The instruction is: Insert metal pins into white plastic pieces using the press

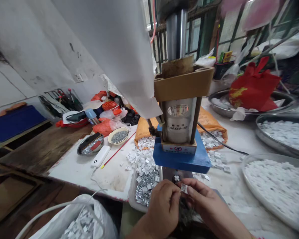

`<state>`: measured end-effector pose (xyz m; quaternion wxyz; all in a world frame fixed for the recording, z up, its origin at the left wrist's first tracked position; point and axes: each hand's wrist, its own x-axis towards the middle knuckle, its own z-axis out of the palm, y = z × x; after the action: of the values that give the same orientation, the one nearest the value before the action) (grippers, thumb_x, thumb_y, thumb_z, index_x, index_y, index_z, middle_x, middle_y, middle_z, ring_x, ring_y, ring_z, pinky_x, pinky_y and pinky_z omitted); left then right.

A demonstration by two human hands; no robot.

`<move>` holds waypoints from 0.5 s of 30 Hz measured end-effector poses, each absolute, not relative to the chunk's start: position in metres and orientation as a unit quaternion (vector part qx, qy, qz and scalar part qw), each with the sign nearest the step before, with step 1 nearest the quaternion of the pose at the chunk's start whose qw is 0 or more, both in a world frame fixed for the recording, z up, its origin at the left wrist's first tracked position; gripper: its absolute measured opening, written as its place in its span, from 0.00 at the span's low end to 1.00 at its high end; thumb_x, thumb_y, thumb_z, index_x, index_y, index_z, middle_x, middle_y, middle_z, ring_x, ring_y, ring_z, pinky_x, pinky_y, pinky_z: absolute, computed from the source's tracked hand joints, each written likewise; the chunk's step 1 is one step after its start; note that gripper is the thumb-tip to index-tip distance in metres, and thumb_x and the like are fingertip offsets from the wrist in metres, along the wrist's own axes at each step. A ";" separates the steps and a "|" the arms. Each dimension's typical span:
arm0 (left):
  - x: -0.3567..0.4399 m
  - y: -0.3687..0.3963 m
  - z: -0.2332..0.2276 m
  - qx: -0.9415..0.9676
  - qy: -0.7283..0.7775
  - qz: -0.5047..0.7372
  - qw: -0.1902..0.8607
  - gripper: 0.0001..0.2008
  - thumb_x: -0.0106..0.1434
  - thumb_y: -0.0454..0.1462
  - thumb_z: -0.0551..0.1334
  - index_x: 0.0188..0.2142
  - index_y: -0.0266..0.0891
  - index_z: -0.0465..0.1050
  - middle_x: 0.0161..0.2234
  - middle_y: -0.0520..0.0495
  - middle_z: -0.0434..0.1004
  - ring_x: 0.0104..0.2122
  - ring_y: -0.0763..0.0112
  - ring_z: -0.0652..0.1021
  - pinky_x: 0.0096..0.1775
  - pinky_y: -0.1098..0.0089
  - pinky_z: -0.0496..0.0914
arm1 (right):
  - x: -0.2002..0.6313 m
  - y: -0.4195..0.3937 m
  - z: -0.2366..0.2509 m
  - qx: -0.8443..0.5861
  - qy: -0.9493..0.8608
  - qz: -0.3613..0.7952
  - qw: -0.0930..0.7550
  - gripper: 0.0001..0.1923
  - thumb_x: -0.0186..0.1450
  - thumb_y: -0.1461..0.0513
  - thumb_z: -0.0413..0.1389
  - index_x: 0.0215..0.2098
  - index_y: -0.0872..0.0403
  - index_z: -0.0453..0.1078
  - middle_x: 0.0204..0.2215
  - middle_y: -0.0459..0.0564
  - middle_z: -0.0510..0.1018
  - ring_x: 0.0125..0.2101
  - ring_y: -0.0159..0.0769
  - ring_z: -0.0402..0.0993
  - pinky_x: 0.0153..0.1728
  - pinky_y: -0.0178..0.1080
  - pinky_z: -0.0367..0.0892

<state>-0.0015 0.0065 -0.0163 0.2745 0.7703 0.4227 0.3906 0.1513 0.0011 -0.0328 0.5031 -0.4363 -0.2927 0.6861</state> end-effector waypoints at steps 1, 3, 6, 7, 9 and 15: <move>-0.003 0.006 -0.017 0.769 0.420 0.398 0.271 0.08 0.62 0.29 0.52 0.31 0.38 0.67 0.31 0.46 0.72 0.34 0.67 0.72 0.37 0.69 0.65 | 0.151 0.002 -0.033 -0.442 -0.306 0.683 0.495 0.14 0.54 0.54 0.63 0.36 0.51 0.76 0.29 0.46 0.79 0.27 0.33 0.71 0.29 0.34 0.65; -0.005 0.007 -0.019 0.763 0.416 0.411 0.274 0.07 0.62 0.30 0.53 0.30 0.38 0.67 0.29 0.47 0.71 0.32 0.68 0.72 0.35 0.70 0.64 | 0.149 0.001 -0.033 -0.454 -0.329 0.679 0.474 0.14 0.54 0.54 0.63 0.36 0.51 0.76 0.32 0.49 0.80 0.33 0.38 0.73 0.34 0.37 0.66; -0.005 0.007 -0.021 0.749 0.419 0.429 0.281 0.06 0.62 0.30 0.54 0.30 0.38 0.67 0.28 0.48 0.71 0.30 0.69 0.72 0.34 0.71 0.64 | 0.147 -0.001 -0.035 -0.457 -0.319 0.679 0.478 0.15 0.53 0.53 0.64 0.36 0.51 0.77 0.33 0.49 0.81 0.34 0.40 0.73 0.36 0.39 0.67; -0.004 0.007 -0.021 0.747 0.419 0.434 0.279 0.06 0.62 0.30 0.54 0.30 0.38 0.67 0.28 0.48 0.71 0.31 0.69 0.72 0.34 0.71 0.64 | 0.147 -0.001 -0.035 -0.457 -0.311 0.677 0.485 0.15 0.53 0.53 0.64 0.36 0.51 0.77 0.33 0.49 0.81 0.32 0.38 0.73 0.35 0.38 0.67; -0.003 0.006 -0.020 0.747 0.413 0.443 0.275 0.07 0.62 0.30 0.53 0.30 0.38 0.67 0.28 0.47 0.71 0.31 0.69 0.72 0.35 0.70 0.65 | 0.146 -0.001 -0.037 -0.459 -0.304 0.675 0.491 0.15 0.52 0.53 0.64 0.36 0.51 0.77 0.32 0.49 0.81 0.30 0.37 0.73 0.33 0.38 0.67; -0.003 0.006 -0.020 0.742 0.381 0.472 0.285 0.07 0.63 0.29 0.54 0.32 0.38 0.68 0.30 0.46 0.72 0.34 0.69 0.73 0.37 0.70 0.66 | 0.142 -0.002 -0.034 -0.428 -0.254 0.701 0.512 0.14 0.51 0.54 0.66 0.35 0.51 0.77 0.31 0.48 0.80 0.27 0.32 0.71 0.29 0.34 0.66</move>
<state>-0.0032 0.0057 -0.0199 0.2849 0.7424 0.3806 0.4720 0.1424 -0.0020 -0.0344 0.5120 -0.4277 -0.2536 0.7005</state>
